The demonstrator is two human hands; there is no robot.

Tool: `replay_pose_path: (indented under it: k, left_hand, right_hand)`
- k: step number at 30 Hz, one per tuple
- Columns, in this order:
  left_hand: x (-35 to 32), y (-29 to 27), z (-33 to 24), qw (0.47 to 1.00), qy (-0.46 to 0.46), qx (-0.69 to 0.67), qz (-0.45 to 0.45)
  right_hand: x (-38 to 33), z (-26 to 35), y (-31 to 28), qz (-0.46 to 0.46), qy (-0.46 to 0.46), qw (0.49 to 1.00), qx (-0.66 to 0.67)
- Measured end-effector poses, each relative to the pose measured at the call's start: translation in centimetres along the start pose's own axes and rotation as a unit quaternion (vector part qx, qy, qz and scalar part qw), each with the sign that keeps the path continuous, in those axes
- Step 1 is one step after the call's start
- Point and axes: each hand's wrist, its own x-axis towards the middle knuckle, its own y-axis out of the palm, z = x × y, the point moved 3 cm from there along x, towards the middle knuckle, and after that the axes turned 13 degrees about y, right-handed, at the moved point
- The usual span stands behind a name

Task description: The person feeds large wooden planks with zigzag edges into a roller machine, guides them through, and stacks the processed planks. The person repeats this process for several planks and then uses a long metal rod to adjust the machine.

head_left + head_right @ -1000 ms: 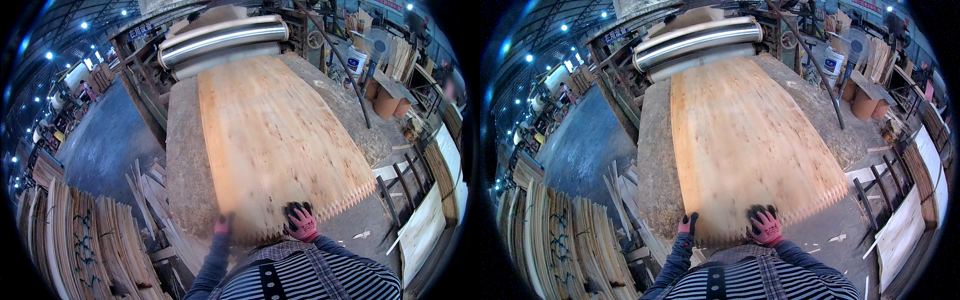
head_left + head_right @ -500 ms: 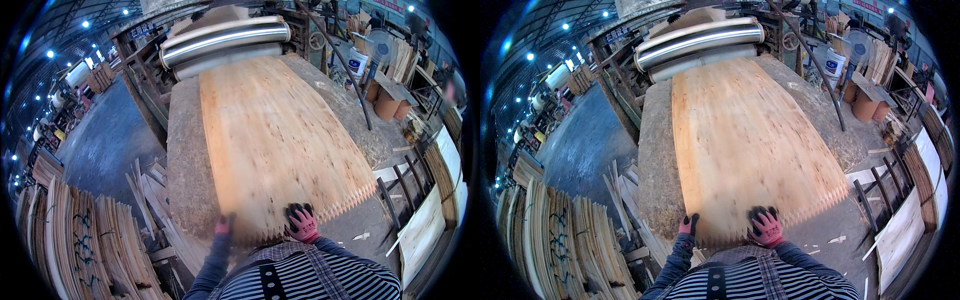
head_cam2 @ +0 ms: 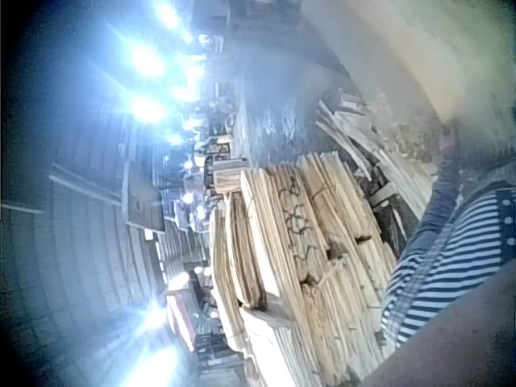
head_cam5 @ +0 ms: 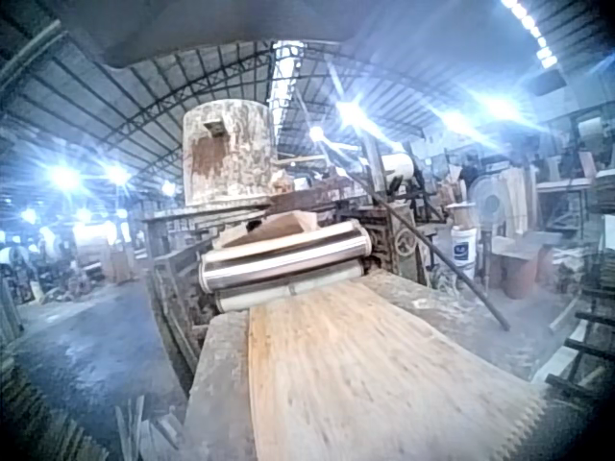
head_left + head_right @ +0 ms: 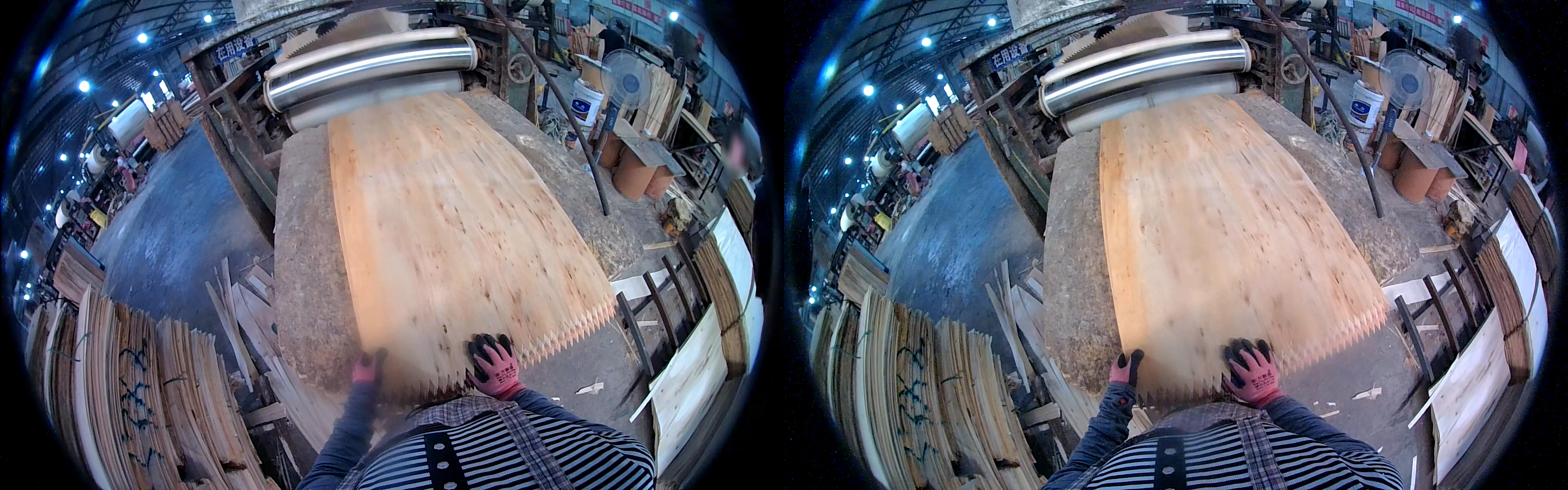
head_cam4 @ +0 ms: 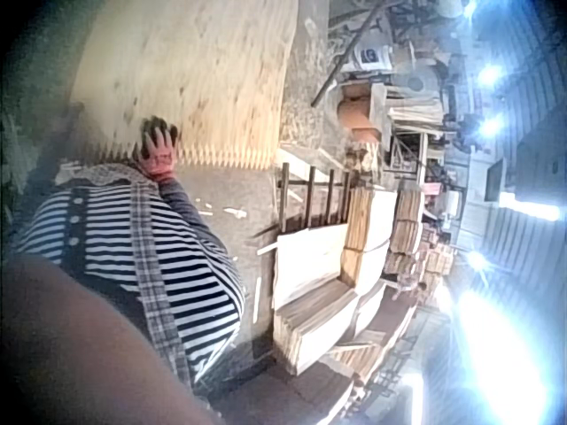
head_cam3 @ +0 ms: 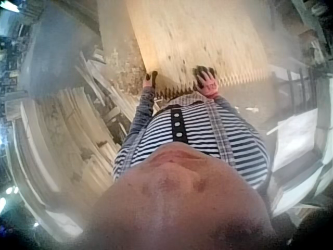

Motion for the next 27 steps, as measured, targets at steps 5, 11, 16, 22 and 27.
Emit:
replay_pose_path:
  k: [5,11,16,22,27]
  left_hand:
    - [1.0,0.5,3.6,1.0,0.001,0.009,0.02]
    - [1.3,1.0,5.1,1.0,0.002,0.013,-0.007]
    - [1.5,1.0,5.6,1.0,0.0,0.026,-0.009]
    - [1.4,1.0,5.3,0.999,0.005,0.038,-0.022]
    - [1.6,1.2,5.5,1.0,0.007,0.011,-0.013]
  right_hand:
    - [0.0,0.1,-0.1,0.002,0.0,1.0,0.004]
    - [0.0,0.1,0.0,-0.005,0.001,1.0,0.006]
    - [0.0,0.1,0.0,-0.007,-0.002,1.0,0.008]
    - [0.0,-0.1,0.2,-0.002,0.002,1.0,0.014]
    - [0.0,-0.2,0.2,0.001,0.002,1.0,0.017]
